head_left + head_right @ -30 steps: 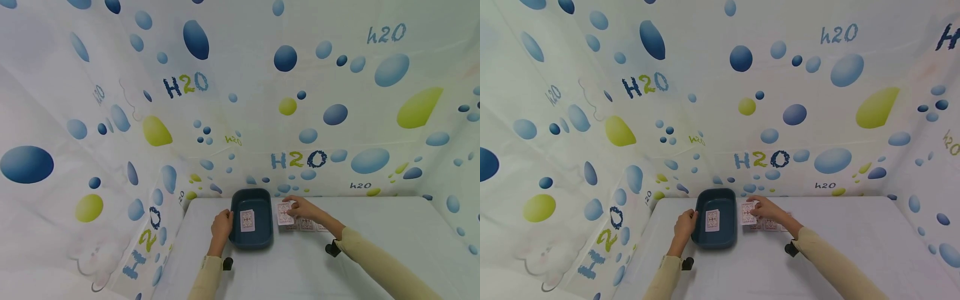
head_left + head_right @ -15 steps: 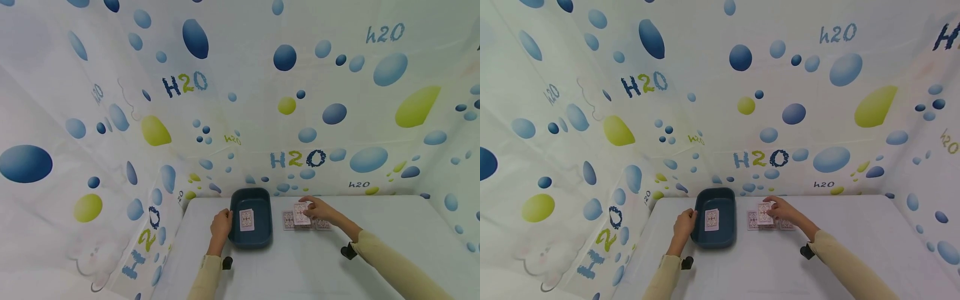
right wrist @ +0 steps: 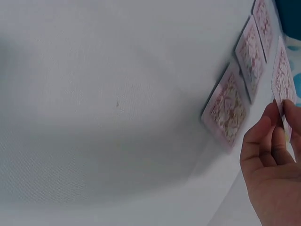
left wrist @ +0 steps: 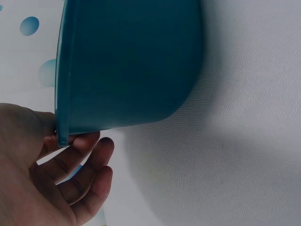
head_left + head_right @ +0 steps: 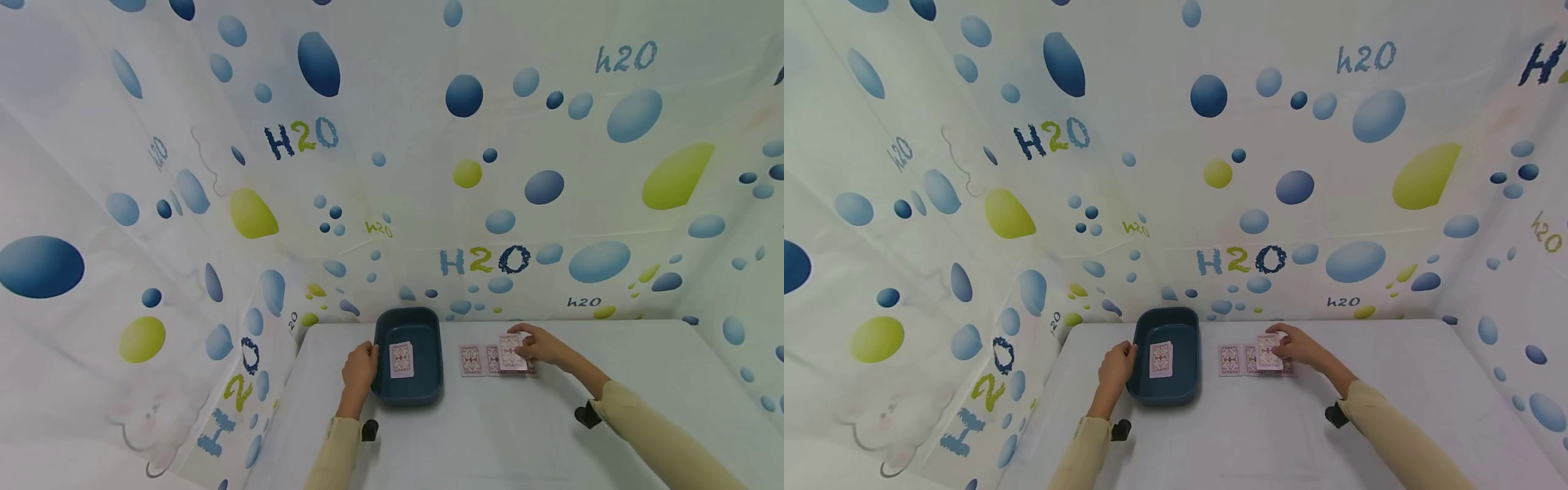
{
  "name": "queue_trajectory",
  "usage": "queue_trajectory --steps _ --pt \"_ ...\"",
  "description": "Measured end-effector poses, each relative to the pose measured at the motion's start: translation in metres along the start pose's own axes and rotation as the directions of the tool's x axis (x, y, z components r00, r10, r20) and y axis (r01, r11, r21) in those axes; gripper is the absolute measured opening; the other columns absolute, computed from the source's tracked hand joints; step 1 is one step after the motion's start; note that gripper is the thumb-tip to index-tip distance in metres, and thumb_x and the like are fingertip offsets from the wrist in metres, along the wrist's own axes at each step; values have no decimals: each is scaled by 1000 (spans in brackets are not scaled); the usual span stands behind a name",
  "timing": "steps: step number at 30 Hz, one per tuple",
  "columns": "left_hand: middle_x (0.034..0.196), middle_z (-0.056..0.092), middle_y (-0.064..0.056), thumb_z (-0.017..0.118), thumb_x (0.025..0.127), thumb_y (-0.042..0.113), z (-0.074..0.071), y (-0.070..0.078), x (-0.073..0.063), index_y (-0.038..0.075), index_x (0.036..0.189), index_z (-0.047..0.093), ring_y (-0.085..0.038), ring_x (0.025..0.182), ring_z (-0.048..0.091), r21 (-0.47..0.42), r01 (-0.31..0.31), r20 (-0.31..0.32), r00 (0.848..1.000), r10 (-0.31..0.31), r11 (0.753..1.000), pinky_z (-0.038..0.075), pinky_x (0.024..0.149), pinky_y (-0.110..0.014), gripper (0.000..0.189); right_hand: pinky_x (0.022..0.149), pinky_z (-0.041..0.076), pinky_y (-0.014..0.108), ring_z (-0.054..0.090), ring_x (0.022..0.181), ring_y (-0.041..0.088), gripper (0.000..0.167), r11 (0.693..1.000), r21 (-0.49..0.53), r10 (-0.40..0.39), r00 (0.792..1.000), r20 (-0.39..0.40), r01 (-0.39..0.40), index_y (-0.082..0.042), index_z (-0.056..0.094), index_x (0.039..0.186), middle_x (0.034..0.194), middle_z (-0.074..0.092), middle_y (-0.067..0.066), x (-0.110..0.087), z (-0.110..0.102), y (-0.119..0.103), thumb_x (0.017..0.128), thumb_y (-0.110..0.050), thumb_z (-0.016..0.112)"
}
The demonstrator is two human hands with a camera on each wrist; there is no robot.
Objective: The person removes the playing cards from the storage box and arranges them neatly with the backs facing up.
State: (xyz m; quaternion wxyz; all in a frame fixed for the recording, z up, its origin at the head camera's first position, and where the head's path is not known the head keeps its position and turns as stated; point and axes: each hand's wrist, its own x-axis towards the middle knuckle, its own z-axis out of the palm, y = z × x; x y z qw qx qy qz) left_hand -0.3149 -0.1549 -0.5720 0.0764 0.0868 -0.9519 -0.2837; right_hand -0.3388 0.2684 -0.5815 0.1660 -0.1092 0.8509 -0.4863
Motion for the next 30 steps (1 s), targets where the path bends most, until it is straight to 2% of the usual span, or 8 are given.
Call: queue_trajectory --steps 11,23,30 --pt "62 47 -4 52 98 26 2 -2 2 10 75 54 -18 54 45 -1 0 0 1000 0 1000 32 48 -32 28 61 43 34 48 71 20 47 999 -10 31 999 40 -31 -3 44 133 79 48 7 -14 -20 20 90 -8 61" --pt "62 48 -4 52 98 26 3 -2 4 10 75 54 -18 54 45 4 5 -2 1000 -5 1000 32 48 -32 28 59 42 33 46 71 20 45 996 -56 71 997 -20 -72 0 41 134 82 46 8 -37 -38 44 91 -4 55" --pt "62 47 -4 52 97 26 3 0 2 9 75 54 -19 53 44 4 7 -7 1000 -6 1000 32 48 -32 28 56 41 32 47 67 19 44 995 -65 71 996 -54 -75 1 41 132 81 47 10 -40 -47 54 91 -2 54"
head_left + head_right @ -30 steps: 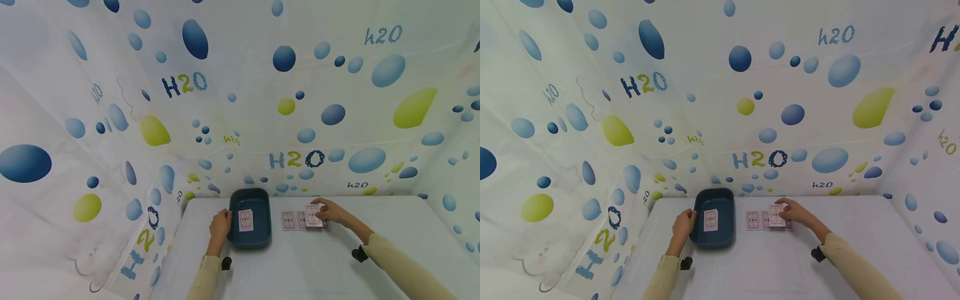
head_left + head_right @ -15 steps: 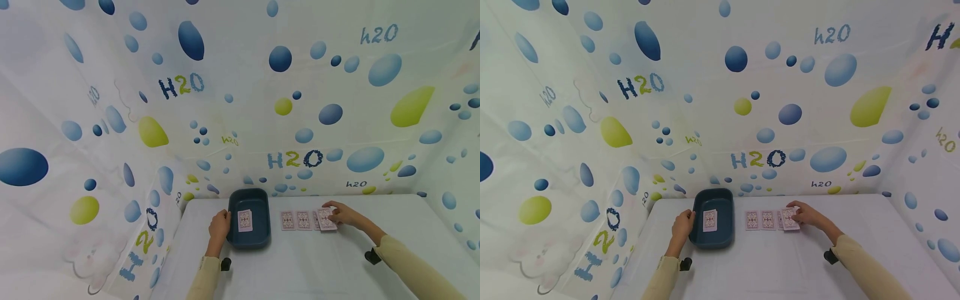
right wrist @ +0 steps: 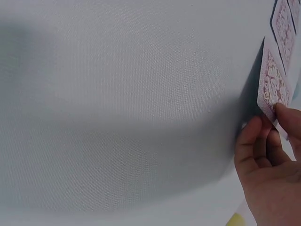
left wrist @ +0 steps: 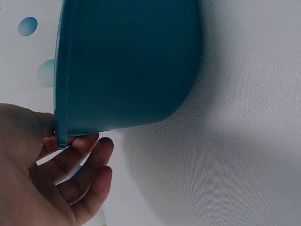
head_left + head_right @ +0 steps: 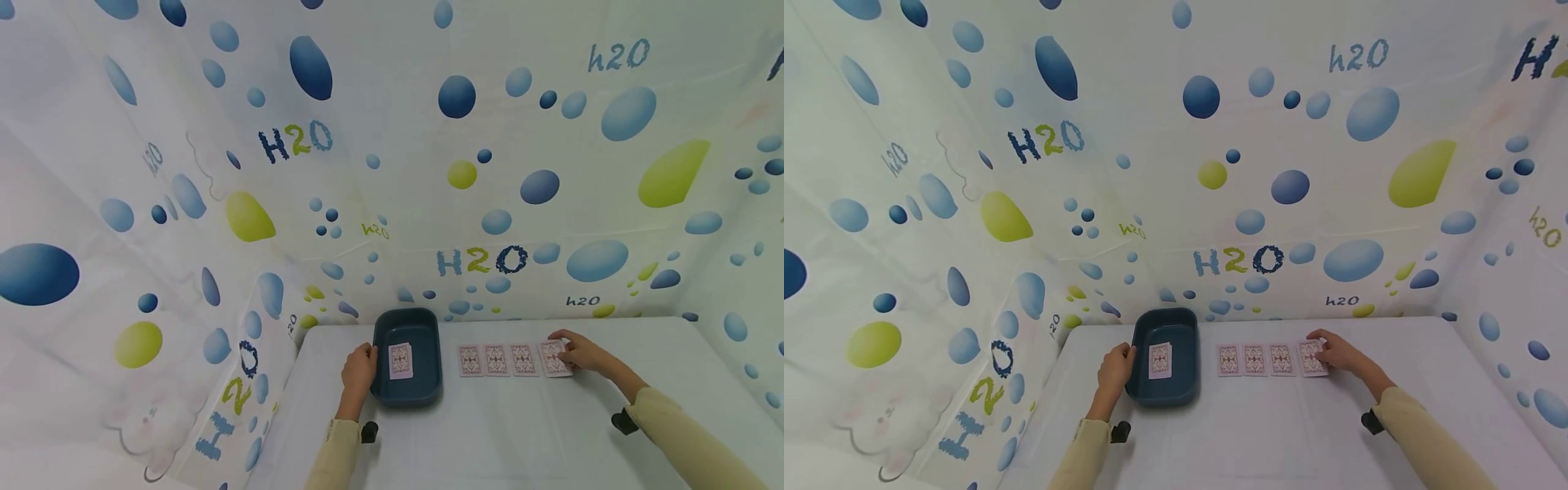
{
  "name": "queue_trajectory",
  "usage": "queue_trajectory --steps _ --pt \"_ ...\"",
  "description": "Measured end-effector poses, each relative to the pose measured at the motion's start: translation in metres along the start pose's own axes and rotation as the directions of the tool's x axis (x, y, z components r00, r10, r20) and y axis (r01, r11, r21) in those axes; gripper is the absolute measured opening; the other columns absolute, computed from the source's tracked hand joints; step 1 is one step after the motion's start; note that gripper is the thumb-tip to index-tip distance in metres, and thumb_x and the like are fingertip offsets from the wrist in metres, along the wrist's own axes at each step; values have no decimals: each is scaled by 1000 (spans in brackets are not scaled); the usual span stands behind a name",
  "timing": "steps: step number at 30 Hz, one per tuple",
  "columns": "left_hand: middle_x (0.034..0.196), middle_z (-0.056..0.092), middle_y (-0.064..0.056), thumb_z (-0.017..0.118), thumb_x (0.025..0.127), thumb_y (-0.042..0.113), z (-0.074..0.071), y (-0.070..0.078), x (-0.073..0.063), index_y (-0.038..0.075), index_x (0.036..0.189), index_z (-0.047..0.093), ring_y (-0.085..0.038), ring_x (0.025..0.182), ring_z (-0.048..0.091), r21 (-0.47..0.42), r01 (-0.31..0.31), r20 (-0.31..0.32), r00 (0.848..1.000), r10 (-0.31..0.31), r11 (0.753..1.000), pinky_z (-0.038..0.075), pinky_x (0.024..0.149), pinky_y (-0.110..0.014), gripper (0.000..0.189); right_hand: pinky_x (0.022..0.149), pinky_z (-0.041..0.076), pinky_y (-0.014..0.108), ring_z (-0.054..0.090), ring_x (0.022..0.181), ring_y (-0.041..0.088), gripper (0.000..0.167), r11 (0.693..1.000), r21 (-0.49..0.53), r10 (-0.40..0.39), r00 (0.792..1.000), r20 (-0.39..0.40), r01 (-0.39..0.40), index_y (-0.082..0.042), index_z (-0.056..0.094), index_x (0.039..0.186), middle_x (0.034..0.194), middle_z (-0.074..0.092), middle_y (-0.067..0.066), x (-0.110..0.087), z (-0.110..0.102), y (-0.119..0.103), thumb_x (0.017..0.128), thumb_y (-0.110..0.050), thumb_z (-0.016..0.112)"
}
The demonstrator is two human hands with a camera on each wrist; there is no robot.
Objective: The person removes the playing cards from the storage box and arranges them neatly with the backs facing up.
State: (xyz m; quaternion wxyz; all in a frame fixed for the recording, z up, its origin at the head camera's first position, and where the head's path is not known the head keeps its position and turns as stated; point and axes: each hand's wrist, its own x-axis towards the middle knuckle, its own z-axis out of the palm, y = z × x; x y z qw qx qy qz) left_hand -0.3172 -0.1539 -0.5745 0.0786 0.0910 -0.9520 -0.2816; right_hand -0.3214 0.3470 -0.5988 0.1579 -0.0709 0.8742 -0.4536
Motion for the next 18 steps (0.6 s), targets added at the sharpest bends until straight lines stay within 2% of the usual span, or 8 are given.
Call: queue_trajectory --steps 5,11,14,18 --pt "62 47 -4 52 98 26 -1 1 -1 10 75 53 -18 54 44 5 5 3 1000 -5 1000 31 48 -32 28 56 43 33 47 67 20 41 998 -52 -32 999 -44 30 4 45 128 81 49 10 5 4 3 88 1 56" --pt "63 47 -5 51 98 26 -2 3 -1 9 76 53 -19 54 45 0 12 10 1000 -12 1000 32 48 -32 28 59 40 33 46 70 20 38 977 -209 -64 990 -123 37 4 51 121 82 52 9 10 13 2 86 -2 64" --pt "63 47 -5 51 98 27 -1 3 0 9 75 53 -19 54 45 2 17 12 1000 -17 1000 32 49 -32 29 64 41 36 47 77 24 37 957 -289 -77 984 -158 28 4 53 118 87 51 14 10 16 -1 84 -4 67" --pt "62 47 -4 51 98 27 2 1 1 10 75 53 -19 53 44 6 14 7 1000 -14 1000 31 48 -32 29 74 44 44 49 89 31 35 941 -339 -61 980 -189 -7 4 56 115 98 51 21 11 19 -2 83 -5 68"
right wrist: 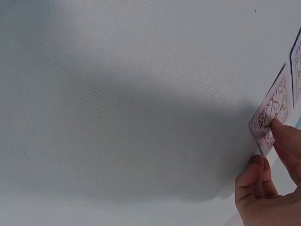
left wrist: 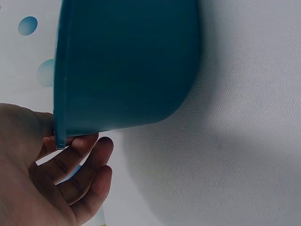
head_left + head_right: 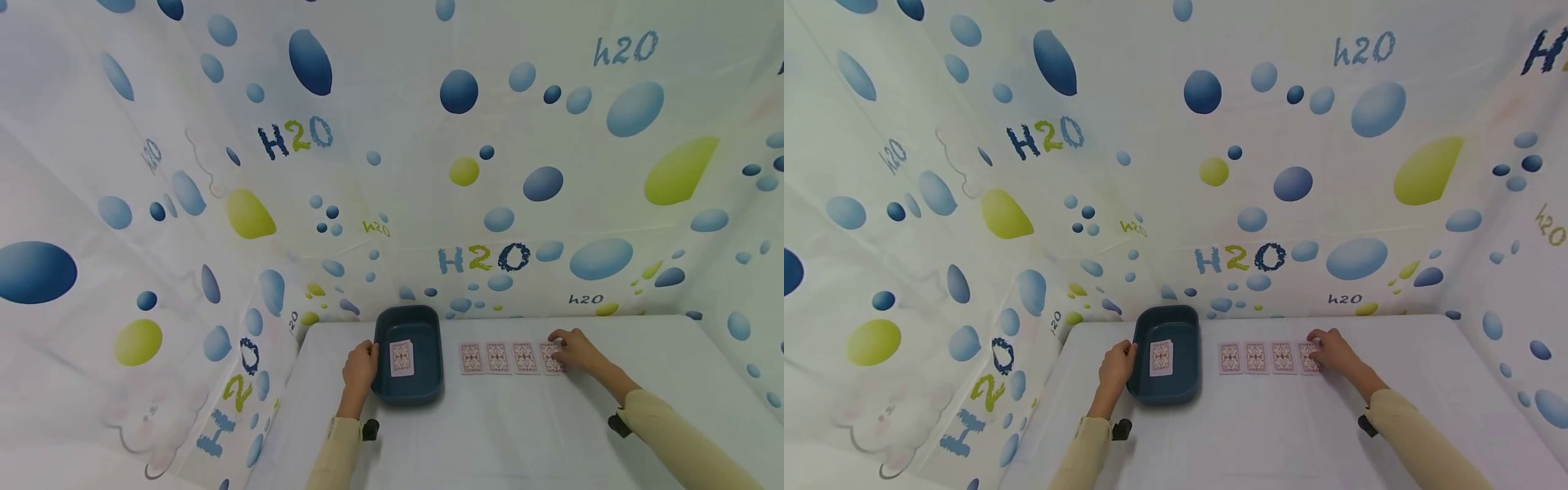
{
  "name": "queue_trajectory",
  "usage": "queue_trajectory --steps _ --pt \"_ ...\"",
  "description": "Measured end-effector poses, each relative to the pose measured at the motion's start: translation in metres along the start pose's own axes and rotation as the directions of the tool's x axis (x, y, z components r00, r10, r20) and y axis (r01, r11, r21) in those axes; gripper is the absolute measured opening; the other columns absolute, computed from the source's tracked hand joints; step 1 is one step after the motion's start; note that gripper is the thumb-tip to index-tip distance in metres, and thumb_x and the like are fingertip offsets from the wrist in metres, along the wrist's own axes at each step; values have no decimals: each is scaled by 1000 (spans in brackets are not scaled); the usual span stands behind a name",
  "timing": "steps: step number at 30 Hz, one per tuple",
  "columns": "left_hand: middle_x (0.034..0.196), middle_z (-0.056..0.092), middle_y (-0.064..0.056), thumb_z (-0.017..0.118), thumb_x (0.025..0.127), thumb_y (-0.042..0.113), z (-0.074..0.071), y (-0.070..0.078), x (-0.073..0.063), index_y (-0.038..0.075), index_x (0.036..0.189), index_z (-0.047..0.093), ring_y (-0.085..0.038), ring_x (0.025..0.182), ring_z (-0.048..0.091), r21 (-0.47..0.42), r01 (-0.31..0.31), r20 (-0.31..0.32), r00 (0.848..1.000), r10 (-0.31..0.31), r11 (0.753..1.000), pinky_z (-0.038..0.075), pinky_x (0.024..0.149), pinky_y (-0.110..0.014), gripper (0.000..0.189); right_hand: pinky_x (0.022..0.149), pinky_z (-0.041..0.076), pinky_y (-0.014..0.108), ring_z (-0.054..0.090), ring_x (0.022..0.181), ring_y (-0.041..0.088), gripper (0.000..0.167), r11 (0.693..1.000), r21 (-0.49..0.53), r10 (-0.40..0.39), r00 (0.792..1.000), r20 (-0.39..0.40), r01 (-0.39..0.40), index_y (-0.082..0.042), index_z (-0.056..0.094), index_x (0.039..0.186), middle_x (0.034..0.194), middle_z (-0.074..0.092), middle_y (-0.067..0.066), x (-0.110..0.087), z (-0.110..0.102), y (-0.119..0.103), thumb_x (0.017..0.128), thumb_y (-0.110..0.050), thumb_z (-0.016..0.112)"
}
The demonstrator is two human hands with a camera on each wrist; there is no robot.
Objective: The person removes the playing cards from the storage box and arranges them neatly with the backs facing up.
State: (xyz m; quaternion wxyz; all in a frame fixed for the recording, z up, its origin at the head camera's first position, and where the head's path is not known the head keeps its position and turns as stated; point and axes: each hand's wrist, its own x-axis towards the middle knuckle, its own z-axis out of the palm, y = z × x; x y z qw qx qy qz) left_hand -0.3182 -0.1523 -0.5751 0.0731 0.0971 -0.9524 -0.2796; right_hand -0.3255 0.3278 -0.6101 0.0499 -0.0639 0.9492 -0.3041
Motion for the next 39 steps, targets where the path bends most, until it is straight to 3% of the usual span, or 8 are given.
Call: queue_trajectory --steps 10,19,23,27,32,39 --pt "63 48 -4 51 98 28 1 -1 0 10 76 54 -19 54 45 -1 7 3 1000 -7 1000 32 49 -32 28 79 45 47 51 93 34 34 1000 -19 23 1000 -1 -23 2 56 116 102 51 23 1 2 0 84 -6 68" --pt "63 47 -4 52 98 27 1 -1 1 10 75 53 -19 54 44 1 -2 -2 1000 2 1000 31 49 -32 28 79 46 50 54 94 38 36 1000 -24 -1 999 -49 0 8 53 118 104 52 27 -6 -3 -4 90 -13 61" --pt "63 48 -4 52 98 27 1 -2 1 10 76 54 -19 55 45 -6 -4 0 1000 4 1000 32 49 -32 28 86 42 57 50 104 48 46 996 -76 -51 995 -82 45 11 49 123 113 50 32 -7 -2 -12 91 -20 61" --pt "64 49 -5 52 98 27 -1 -2 1 10 78 55 -20 56 46 -10 0 7 1000 0 1000 33 50 -32 27 96 33 63 37 120 54 64 989 -132 -73 994 -84 62 10 39 134 131 40 37 -5 4 -22 93 -34 60" --pt "65 49 -5 52 98 27 -2 -2 1 9 78 55 -20 56 46 -12 4 13 1000 -3 1000 33 50 -32 27 100 25 64 24 130 54 82 982 -168 -100 992 -74 86 9 28 142 143 26 36 -2 12 -39 89 -45 61" --pt "63 48 -4 52 98 27 0 -2 1 10 76 54 -20 55 45 -16 3 5 1000 -3 1000 32 50 -33 27 102 25 63 23 133 52 87 973 -178 -165 983 -79 149 6 25 144 146 24 33 0 23 -63 88 -49 62"
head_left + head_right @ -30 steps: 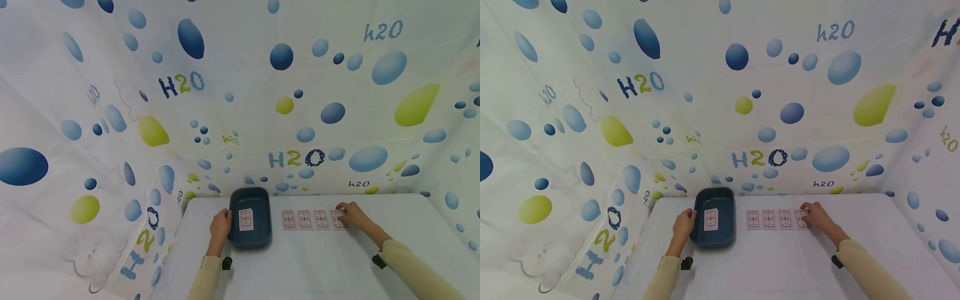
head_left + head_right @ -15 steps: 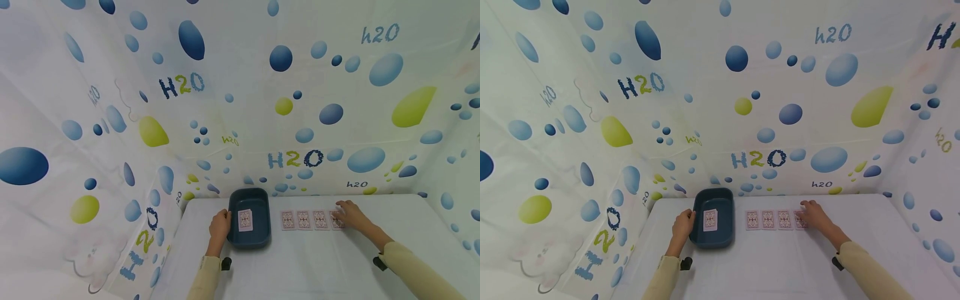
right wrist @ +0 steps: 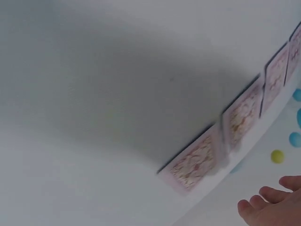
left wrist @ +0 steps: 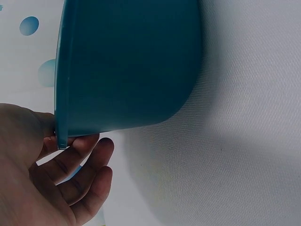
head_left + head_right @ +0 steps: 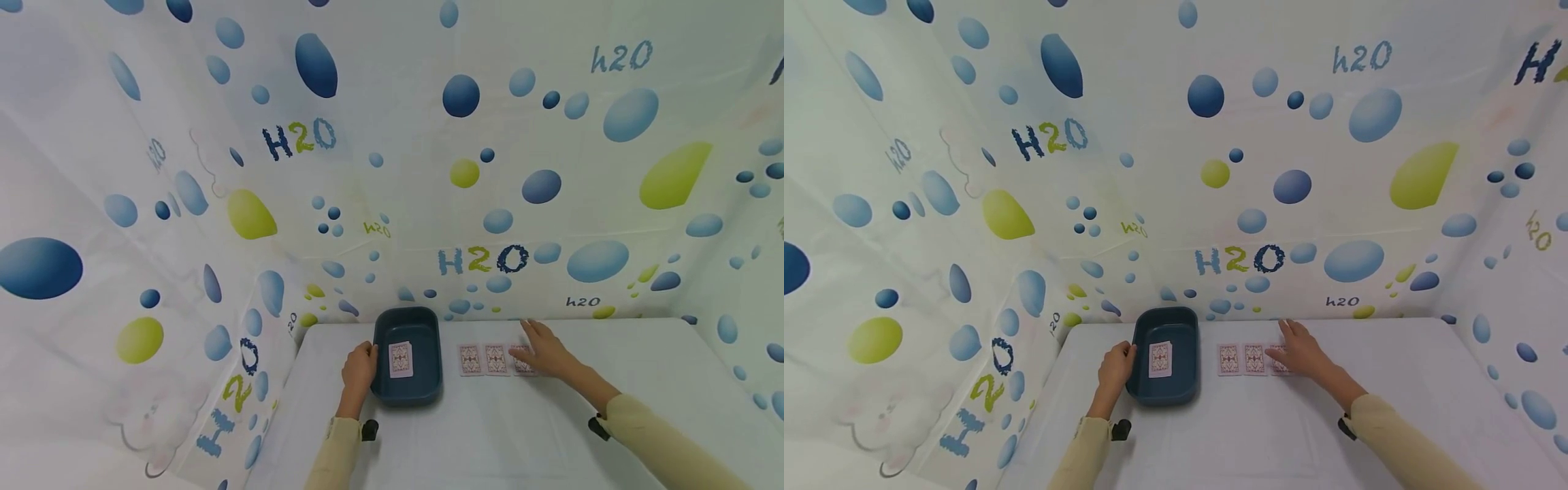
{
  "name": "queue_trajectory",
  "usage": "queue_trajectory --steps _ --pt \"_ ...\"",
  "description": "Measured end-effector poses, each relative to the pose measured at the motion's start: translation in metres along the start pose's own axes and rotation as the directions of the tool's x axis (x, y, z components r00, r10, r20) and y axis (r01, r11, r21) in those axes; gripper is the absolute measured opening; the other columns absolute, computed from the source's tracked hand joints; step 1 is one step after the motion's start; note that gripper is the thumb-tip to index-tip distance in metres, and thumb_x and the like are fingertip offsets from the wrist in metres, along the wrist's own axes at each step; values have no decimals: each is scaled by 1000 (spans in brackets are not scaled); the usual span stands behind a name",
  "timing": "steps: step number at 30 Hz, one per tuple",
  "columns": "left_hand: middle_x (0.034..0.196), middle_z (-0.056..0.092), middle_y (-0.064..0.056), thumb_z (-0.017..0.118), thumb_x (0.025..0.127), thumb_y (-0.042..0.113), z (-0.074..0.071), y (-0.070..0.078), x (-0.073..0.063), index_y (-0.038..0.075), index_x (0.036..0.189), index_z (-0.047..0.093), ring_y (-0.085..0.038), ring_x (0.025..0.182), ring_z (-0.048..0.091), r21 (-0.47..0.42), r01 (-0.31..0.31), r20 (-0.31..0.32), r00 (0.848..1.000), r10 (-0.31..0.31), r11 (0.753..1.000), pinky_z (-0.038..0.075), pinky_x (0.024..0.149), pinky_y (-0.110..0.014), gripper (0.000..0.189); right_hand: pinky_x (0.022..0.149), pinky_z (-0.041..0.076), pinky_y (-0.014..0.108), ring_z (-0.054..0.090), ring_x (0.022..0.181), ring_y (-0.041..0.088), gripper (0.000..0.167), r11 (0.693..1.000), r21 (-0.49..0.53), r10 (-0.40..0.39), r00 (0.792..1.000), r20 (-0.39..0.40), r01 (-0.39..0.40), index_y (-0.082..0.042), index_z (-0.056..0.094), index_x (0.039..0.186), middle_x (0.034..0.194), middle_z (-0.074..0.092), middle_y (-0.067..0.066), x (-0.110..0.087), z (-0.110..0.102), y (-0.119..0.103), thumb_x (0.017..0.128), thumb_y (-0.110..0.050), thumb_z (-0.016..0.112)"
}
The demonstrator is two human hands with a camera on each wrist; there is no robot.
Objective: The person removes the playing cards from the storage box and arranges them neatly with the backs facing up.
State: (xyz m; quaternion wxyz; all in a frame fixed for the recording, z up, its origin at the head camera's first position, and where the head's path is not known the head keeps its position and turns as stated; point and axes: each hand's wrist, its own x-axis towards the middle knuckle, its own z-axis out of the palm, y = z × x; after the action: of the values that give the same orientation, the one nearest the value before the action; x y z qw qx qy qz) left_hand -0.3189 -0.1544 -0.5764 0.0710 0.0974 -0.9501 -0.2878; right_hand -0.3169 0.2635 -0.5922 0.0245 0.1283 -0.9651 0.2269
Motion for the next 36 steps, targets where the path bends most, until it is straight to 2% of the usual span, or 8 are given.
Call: queue_trajectory --steps 7,15,22,30,36 --pt "64 48 -4 52 98 26 -1 -1 0 10 77 55 -19 55 45 9 -1 -6 1000 1 1000 32 50 -33 27 103 27 60 26 133 51 85 996 49 -78 997 -3 78 6 24 145 146 27 33 9 7 -24 87 -40 66" --pt "63 48 -4 52 98 26 -4 1 -3 10 75 54 -19 54 45 -4 -5 -6 1000 5 1000 32 50 -33 28 105 27 57 25 135 47 86 995 56 -90 995 49 87 3 23 146 148 25 29 19 14 -50 88 -47 62" --pt "64 49 -4 53 98 27 -4 0 -2 10 77 55 -19 55 46 1 1 0 1000 -1 1000 33 50 -33 27 105 28 56 28 134 45 81 987 64 -153 987 47 150 2 26 145 147 29 28 27 21 -74 89 -41 64" --pt "64 50 -4 52 98 28 0 -1 1 11 77 56 -19 55 46 0 8 1 1000 -8 1000 33 50 -33 27 106 29 52 29 137 39 83 990 60 -136 987 86 131 -3 27 147 149 29 23 38 25 -110 87 -47 64" --pt "64 49 -3 53 97 29 2 -4 2 11 76 54 -18 55 46 11 3 -4 1000 -3 1000 33 50 -32 28 106 29 51 31 136 38 80 983 66 -177 981 77 172 -2 29 146 147 32 23 47 33 -140 87 -44 65"
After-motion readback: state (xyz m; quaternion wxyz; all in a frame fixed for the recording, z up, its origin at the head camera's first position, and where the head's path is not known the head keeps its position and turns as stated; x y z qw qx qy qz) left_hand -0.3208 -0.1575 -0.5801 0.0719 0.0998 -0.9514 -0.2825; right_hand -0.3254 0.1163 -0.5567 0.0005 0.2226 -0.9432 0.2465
